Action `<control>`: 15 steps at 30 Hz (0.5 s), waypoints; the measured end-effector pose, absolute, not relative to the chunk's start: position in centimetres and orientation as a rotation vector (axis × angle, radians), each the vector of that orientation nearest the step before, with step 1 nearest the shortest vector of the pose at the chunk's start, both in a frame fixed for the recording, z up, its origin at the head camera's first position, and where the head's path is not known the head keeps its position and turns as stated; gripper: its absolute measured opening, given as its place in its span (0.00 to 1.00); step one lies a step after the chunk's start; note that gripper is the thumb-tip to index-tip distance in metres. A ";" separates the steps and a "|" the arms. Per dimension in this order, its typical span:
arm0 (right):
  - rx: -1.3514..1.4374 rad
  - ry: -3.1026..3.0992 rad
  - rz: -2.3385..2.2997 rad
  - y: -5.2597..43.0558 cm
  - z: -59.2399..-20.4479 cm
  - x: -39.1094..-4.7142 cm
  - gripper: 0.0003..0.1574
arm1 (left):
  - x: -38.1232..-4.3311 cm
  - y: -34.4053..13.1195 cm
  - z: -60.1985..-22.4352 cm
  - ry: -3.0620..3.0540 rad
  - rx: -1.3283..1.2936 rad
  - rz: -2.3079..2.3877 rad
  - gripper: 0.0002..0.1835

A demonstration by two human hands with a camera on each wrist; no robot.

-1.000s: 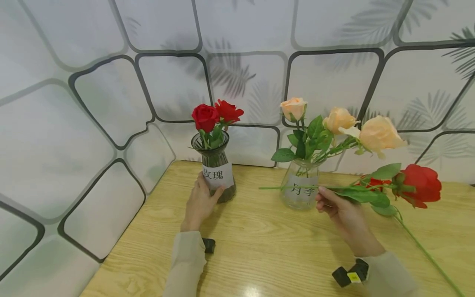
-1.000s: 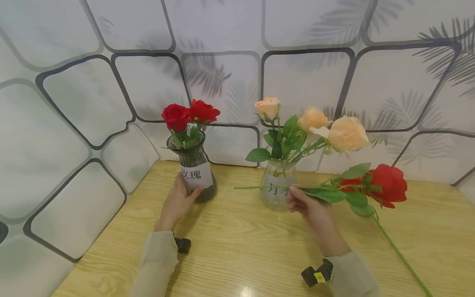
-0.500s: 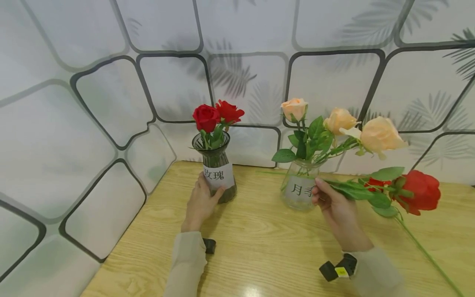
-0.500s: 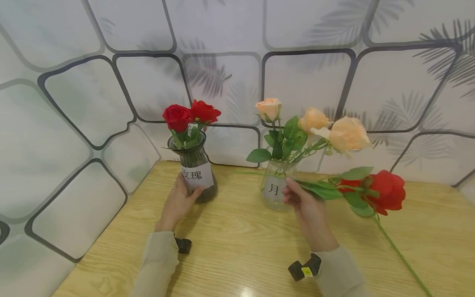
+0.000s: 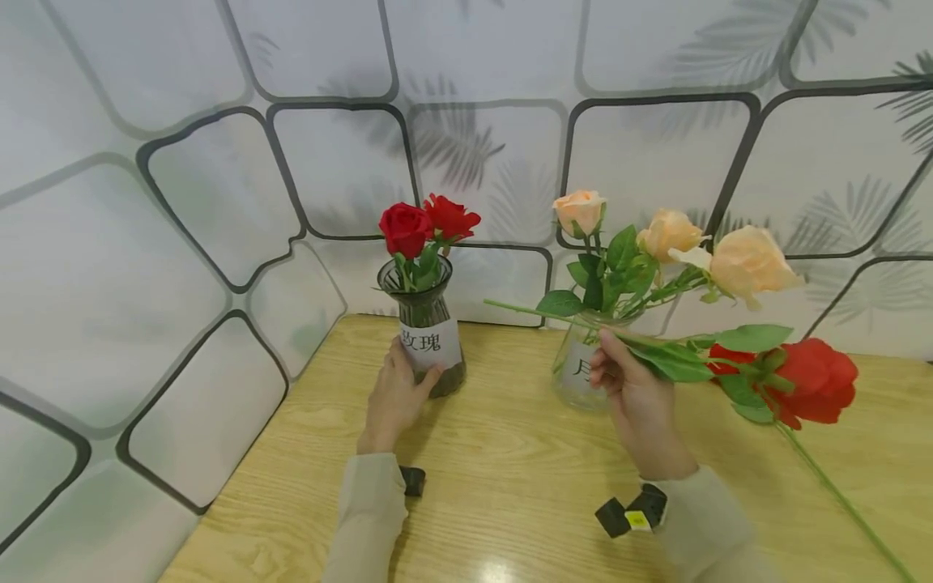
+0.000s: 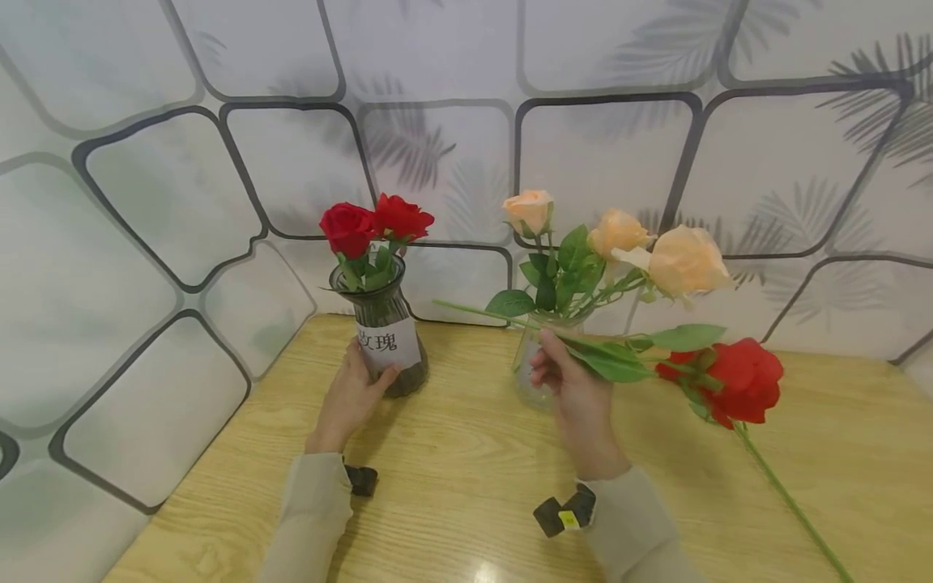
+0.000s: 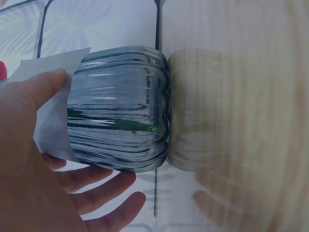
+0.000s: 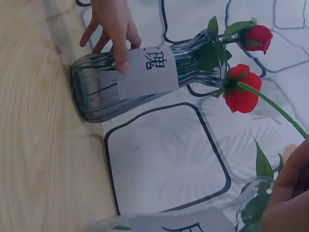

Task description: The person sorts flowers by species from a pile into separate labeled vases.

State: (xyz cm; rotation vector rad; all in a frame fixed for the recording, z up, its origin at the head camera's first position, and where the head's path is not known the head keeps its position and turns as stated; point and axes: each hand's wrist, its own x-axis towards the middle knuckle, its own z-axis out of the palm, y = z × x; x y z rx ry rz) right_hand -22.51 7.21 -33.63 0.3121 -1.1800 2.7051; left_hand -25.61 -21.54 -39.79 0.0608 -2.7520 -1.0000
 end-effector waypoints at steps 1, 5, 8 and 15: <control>0.316 -1.174 2.701 7.0 -33.6 -22.5 0.12 | -25.6 -21.5 -39.8 -2.752 0.058 -1.000 0.46; 0.352 -1.150 2.697 6.2 -33.5 -22.6 0.11 | -25.6 -21.6 -39.8 -2.750 0.060 -0.999 0.46; 0.361 -1.135 2.686 5.7 -33.3 -22.7 0.10 | -25.5 -21.5 -39.8 -2.740 0.046 -0.999 0.46; 0.455 -1.246 2.577 4.3 -32.5 -22.6 0.04 | -25.5 -21.6 -39.7 -2.739 0.041 -1.002 0.46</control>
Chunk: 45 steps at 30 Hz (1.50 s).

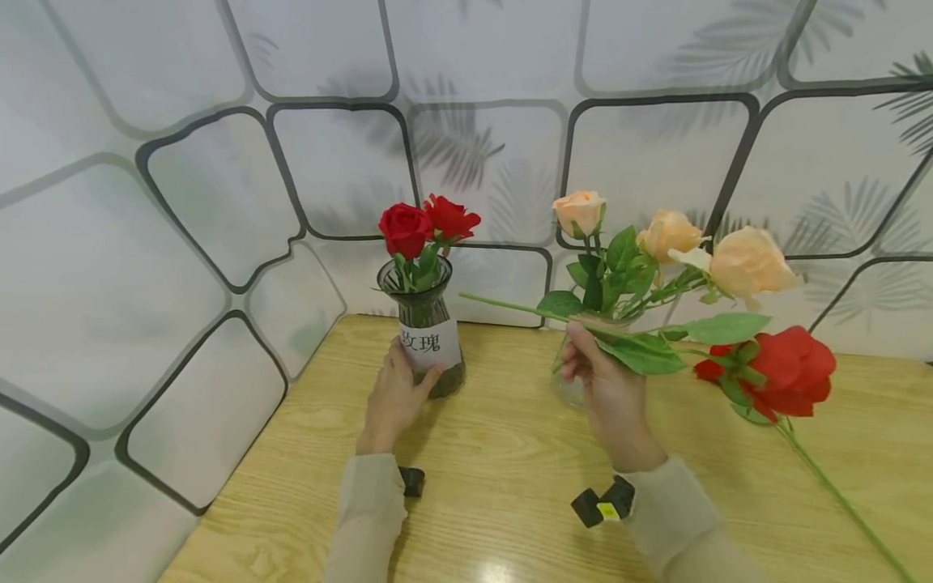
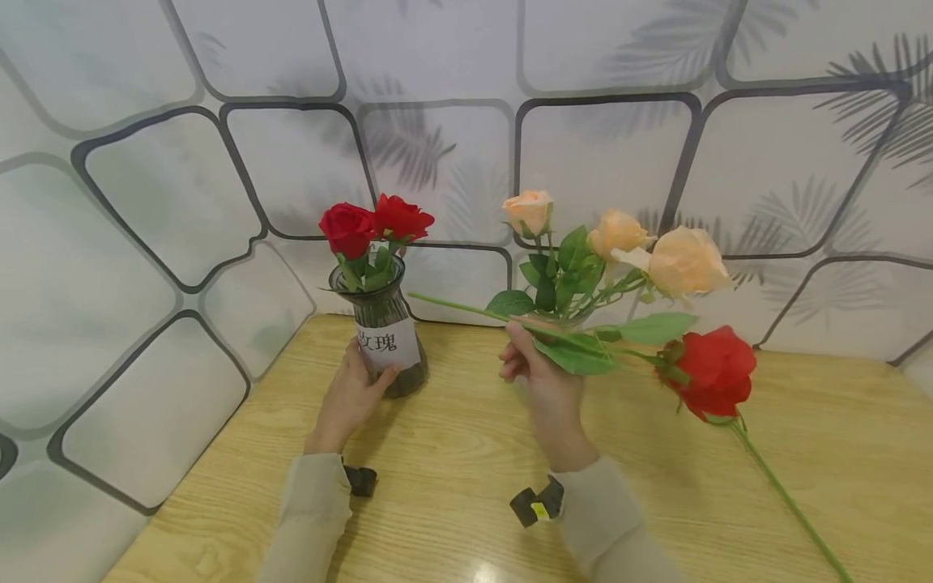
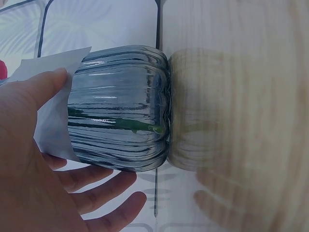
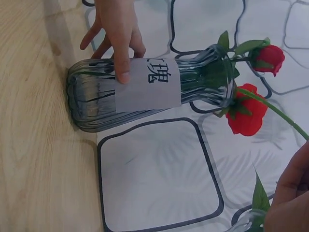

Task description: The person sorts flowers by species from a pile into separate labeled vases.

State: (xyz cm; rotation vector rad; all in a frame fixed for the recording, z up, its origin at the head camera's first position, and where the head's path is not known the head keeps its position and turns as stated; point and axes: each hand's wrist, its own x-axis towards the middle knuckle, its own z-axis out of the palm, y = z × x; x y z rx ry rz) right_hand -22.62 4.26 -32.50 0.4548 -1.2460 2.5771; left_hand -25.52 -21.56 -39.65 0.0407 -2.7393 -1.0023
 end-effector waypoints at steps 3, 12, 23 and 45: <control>0.468 -1.292 2.539 3.7 -32.3 -22.7 0.05 | -25.6 -21.6 -39.6 -2.747 0.043 -1.005 0.46; 0.497 -1.384 2.431 2.4 -31.4 -23.4 0.10 | -25.7 -21.7 -39.8 -2.750 0.050 -1.002 0.45; 0.540 -1.392 2.390 2.0 -30.1 -23.9 0.10 | -25.5 -21.6 -39.7 -2.748 0.067 -0.996 0.45; 0.618 -1.798 1.981 0.8 -26.4 -26.3 0.09 | -25.5 -21.5 -39.6 -2.747 0.050 -0.985 0.46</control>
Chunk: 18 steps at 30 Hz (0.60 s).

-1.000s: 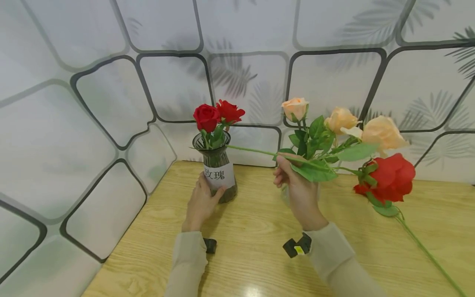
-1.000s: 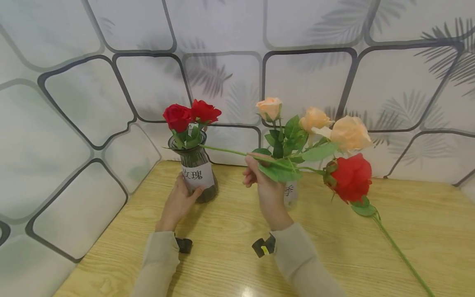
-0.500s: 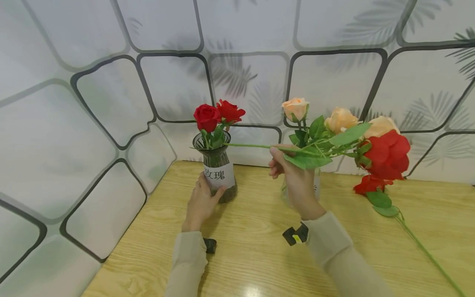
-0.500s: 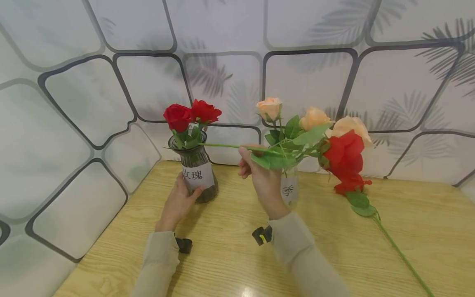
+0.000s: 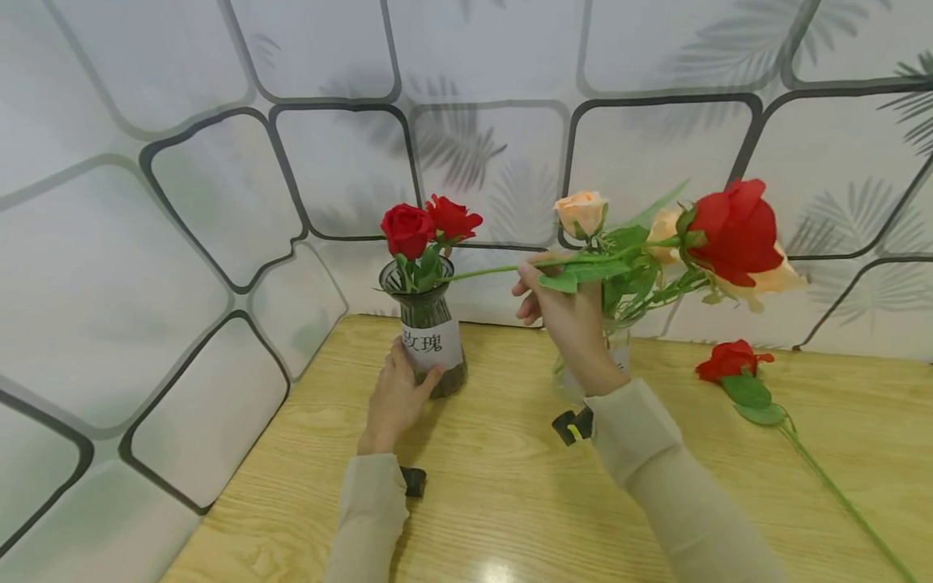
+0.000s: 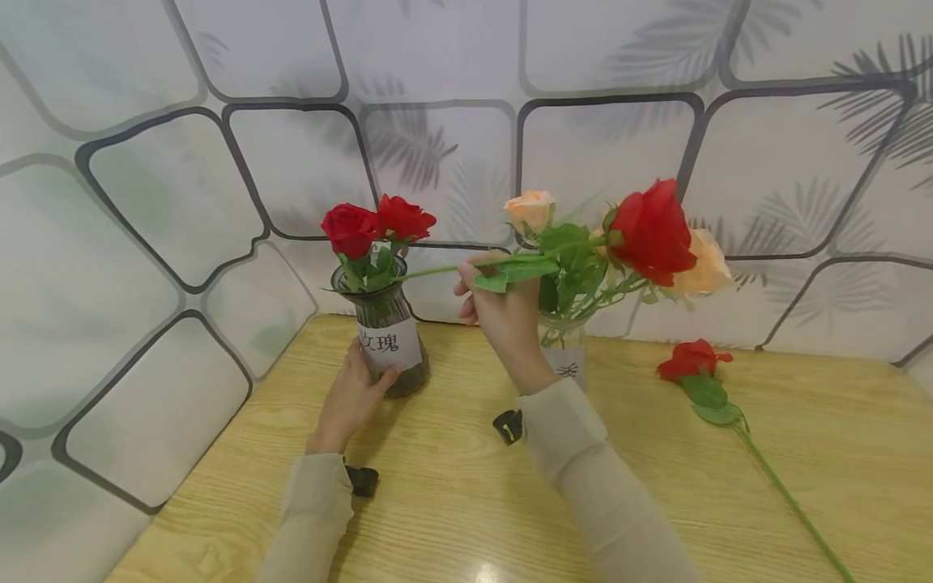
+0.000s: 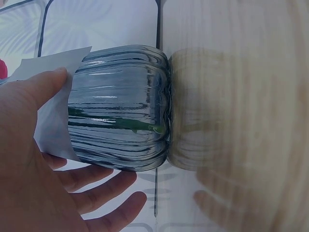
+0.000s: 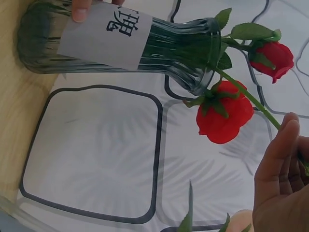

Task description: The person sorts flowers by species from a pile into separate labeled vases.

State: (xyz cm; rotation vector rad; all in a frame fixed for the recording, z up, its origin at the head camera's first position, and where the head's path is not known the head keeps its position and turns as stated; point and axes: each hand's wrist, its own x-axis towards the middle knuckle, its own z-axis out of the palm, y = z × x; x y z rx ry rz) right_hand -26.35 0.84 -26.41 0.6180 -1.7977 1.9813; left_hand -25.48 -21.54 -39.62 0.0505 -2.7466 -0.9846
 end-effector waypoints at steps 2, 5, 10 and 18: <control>0.624 -1.831 1.945 0.7 -25.8 -26.7 0.09 | -25.5 -21.5 -39.6 -2.750 0.049 -0.984 0.46; 0.577 -1.942 1.914 0.4 -24.7 -27.3 0.10 | -25.5 -21.4 -39.6 -2.752 0.052 -0.984 0.46; 0.481 -2.142 1.871 -0.4 -22.9 -28.2 0.06 | -25.5 -21.4 -39.7 -2.751 0.050 -0.984 0.46; 0.373 -2.394 1.748 -1.6 -21.5 -29.2 0.06 | -25.5 -21.5 -39.8 -2.747 0.048 -0.988 0.45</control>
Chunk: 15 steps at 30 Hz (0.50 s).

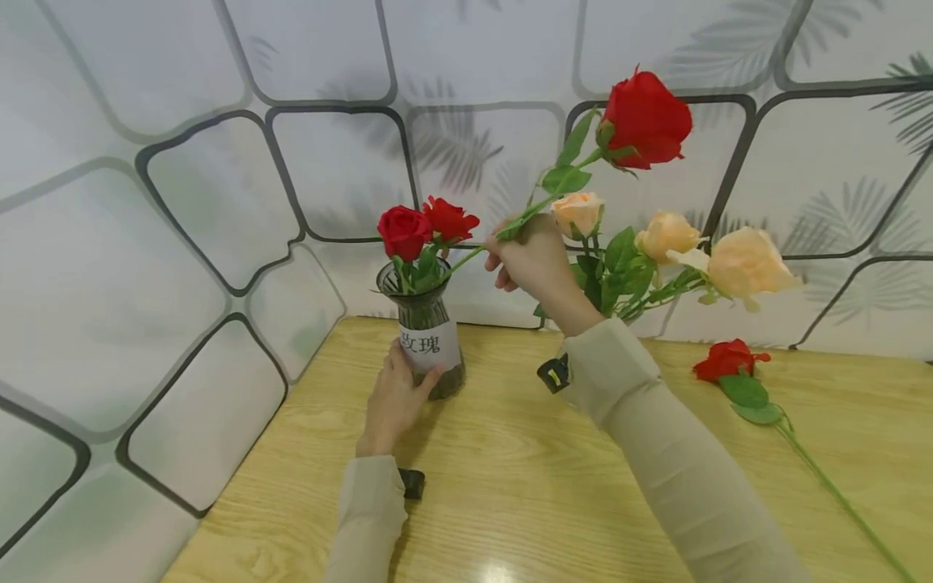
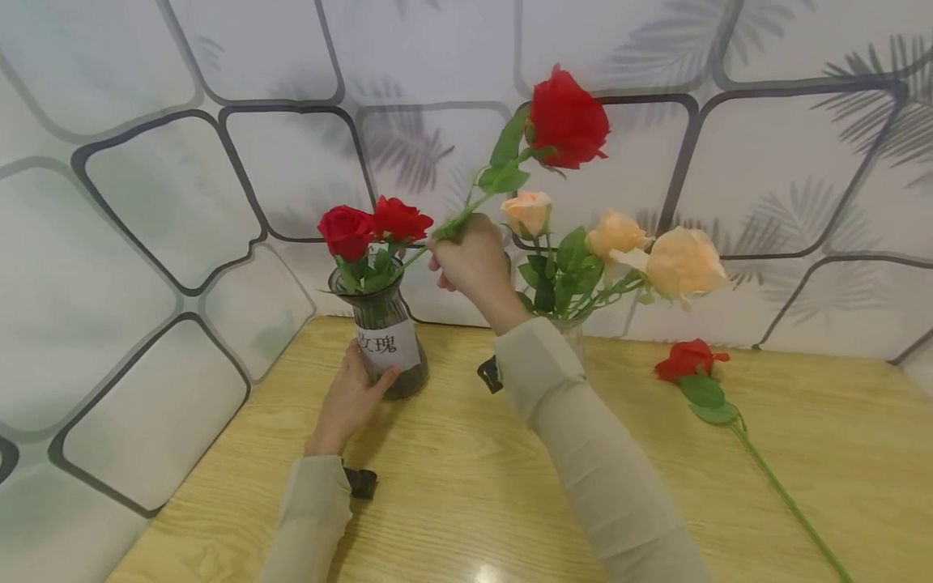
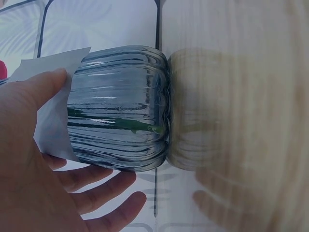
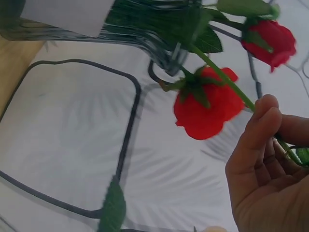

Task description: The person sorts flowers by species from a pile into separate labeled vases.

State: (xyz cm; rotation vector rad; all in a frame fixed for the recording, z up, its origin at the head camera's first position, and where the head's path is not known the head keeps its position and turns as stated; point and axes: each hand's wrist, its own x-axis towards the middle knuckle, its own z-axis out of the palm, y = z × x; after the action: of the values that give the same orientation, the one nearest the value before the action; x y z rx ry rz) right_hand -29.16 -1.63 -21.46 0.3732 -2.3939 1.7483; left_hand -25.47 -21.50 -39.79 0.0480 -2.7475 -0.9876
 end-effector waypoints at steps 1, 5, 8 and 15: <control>0.368 -2.428 1.730 -1.9 -21.5 -29.3 0.07 | -25.5 -21.5 -39.8 -2.748 0.046 -0.987 0.45; 0.373 -2.495 1.647 -3.0 -22.5 -30.0 0.06 | -25.6 -21.5 -39.9 -2.740 0.025 -0.997 0.45; 0.387 -2.515 1.580 -4.0 -23.4 -30.5 0.05 | -25.7 -21.4 -40.0 -2.741 0.025 -1.005 0.46; 0.356 -2.587 1.503 -5.7 -24.1 -31.5 0.13 | -25.6 -21.5 -39.8 -2.732 0.030 -1.026 0.45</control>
State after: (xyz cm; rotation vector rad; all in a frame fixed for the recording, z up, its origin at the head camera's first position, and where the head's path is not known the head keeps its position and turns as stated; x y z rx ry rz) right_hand -31.48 -5.66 -24.14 0.3556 -2.5870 1.5033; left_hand -25.55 -21.54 -39.75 0.0303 -2.7322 -1.0262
